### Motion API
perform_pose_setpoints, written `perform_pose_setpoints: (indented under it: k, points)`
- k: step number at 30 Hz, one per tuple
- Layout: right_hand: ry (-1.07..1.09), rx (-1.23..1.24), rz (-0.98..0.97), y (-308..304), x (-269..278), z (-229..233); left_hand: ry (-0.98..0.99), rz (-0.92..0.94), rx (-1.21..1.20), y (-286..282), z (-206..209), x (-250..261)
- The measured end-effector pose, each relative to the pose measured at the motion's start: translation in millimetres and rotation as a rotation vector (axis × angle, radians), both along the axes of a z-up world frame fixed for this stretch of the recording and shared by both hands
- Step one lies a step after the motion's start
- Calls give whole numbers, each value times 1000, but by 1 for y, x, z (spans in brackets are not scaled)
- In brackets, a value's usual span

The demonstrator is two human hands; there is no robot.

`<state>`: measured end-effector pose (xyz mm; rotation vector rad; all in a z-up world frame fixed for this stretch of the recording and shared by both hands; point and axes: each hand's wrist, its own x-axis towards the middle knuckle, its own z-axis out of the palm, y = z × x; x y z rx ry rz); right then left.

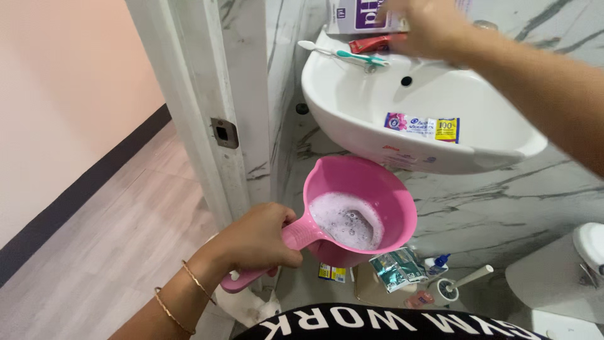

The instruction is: The person cleans a blue circular object and a pink plastic scoop in a bathroom sink. They use a toothbrush to scrub the blue object under running water, then rinse it. The person also rinses the pink scoop and fills it with water from the tap.

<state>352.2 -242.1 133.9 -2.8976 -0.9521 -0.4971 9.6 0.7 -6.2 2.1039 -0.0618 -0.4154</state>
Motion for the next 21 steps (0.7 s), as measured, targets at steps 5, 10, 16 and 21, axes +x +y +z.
perform_pose_setpoints:
  k: [5, 10, 16, 21]
  points:
    - [326, -650, 345, 15, -37, -66, -11, 1, 40, -2, 3, 5]
    - [505, -455, 32, 7, -56, -48, -14, -16, 10, -1, 6, 8]
    - [131, 10, 32, -44, -29, 38, -16, -31, 32, -3, 4, 16]
    - [6, 95, -154, -92, 35, 30, -37, -94, 49, -8, -2, 24]
